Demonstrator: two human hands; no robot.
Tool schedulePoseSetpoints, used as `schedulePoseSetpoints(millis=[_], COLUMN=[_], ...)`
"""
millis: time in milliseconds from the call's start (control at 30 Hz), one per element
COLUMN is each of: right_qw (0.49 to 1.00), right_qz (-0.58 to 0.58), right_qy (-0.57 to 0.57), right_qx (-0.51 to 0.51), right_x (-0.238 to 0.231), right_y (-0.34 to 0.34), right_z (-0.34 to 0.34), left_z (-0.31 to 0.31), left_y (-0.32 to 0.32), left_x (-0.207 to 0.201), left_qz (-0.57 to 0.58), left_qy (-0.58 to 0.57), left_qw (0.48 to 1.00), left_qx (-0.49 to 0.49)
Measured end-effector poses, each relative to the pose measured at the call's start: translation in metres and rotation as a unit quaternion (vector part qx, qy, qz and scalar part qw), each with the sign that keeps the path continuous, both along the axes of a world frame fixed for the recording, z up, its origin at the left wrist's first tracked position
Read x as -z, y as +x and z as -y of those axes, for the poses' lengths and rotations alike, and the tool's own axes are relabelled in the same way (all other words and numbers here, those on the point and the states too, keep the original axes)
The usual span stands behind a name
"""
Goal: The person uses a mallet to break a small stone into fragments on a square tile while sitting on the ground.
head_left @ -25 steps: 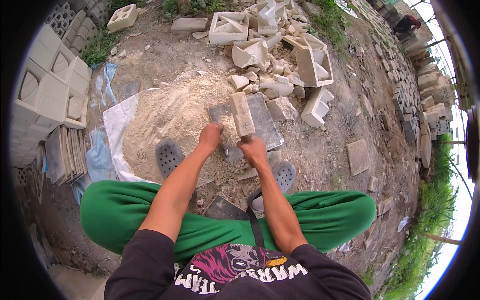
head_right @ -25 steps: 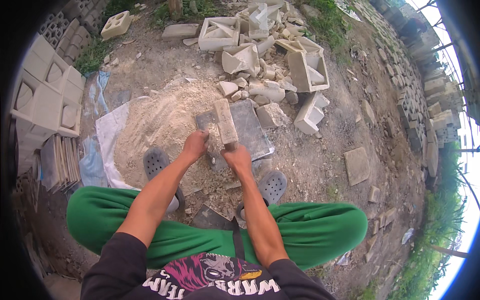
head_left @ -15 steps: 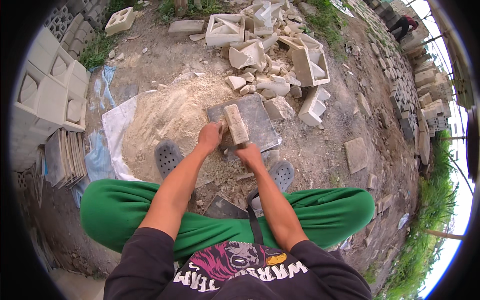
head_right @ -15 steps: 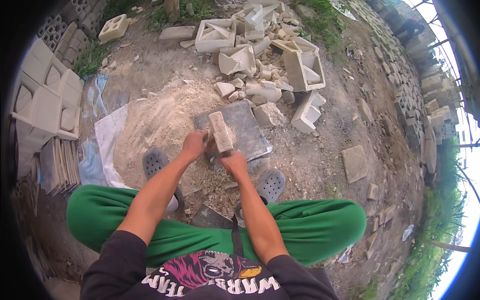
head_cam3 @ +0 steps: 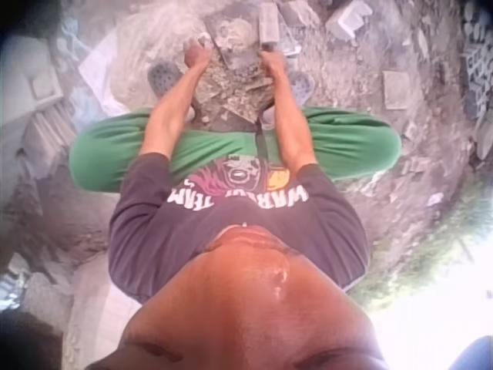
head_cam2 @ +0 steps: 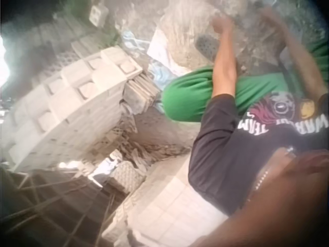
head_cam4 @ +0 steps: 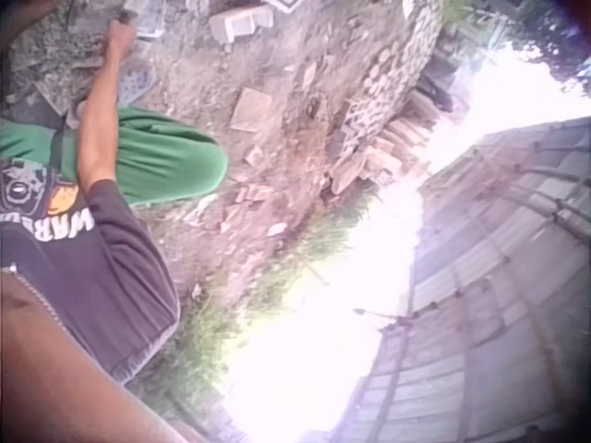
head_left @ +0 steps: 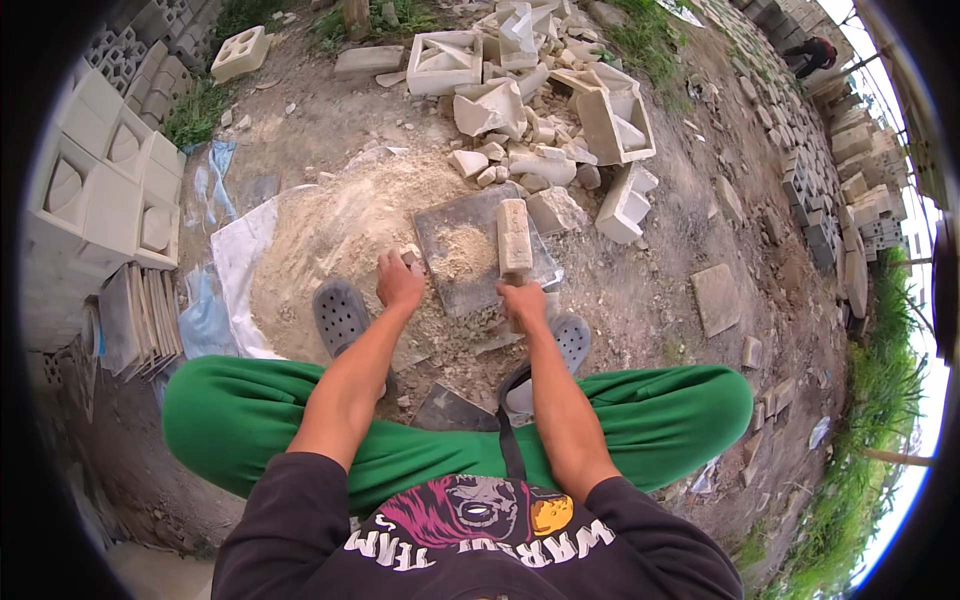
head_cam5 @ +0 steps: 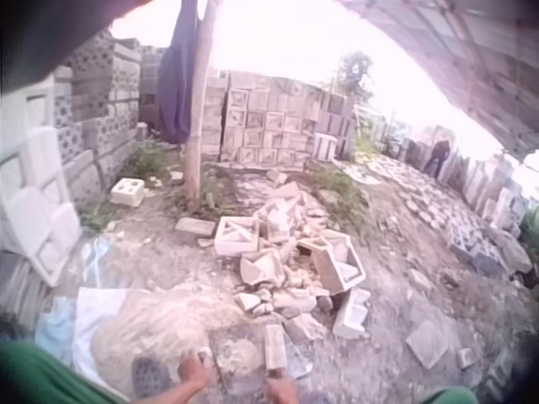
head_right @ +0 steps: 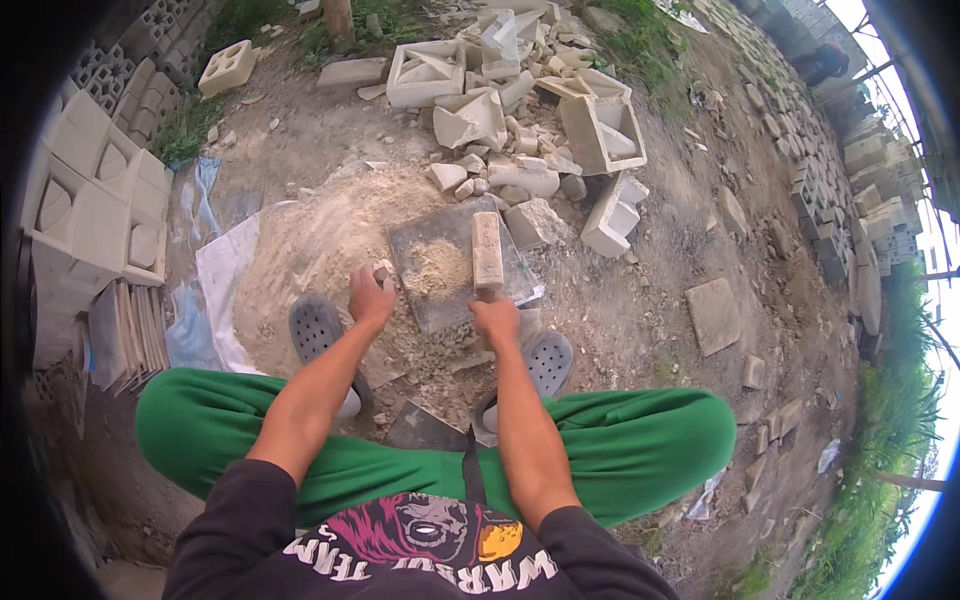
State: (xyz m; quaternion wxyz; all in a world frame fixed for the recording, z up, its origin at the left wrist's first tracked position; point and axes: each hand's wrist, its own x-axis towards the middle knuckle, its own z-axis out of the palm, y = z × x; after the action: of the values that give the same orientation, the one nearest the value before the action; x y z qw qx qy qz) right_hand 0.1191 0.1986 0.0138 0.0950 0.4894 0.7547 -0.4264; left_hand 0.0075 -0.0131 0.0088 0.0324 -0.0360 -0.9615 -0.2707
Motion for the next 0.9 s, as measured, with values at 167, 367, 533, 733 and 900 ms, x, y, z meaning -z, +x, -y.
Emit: schedulePoseSetpoints(millis=[167, 367, 533, 733, 900], right_qw=[0.997, 0.992, 0.99, 0.997, 0.973], right_qz=[-0.061, -0.065, -0.067, -0.072, -0.225], right_qy=[-0.043, -0.105, -0.112, -0.02, -0.019], right_qx=[0.015, 0.036, 0.046, -0.004, -0.044], right_x=[-0.006, -0.009, -0.012, -0.01, -0.042], right_y=[0.002, 0.0, 0.001, -0.001, -0.017], right_z=[0.007, 0.006, 0.006, 0.008, 0.036], left_z=[-0.003, -0.032, -0.054, -0.042, 0.003], left_y=[0.002, 0.014, 0.003, -0.023, -0.018], left_x=[-0.007, 0.004, -0.005, -0.024, 0.013], left_qz=[-0.01, 0.125, 0.1, -0.03, 0.026], left_qy=[-0.015, -0.089, -0.025, -0.045, -0.056], left_qw=[0.976, 0.949, 0.959, 0.986, 0.99], left_qx=[0.215, 0.275, 0.263, 0.157, 0.127])
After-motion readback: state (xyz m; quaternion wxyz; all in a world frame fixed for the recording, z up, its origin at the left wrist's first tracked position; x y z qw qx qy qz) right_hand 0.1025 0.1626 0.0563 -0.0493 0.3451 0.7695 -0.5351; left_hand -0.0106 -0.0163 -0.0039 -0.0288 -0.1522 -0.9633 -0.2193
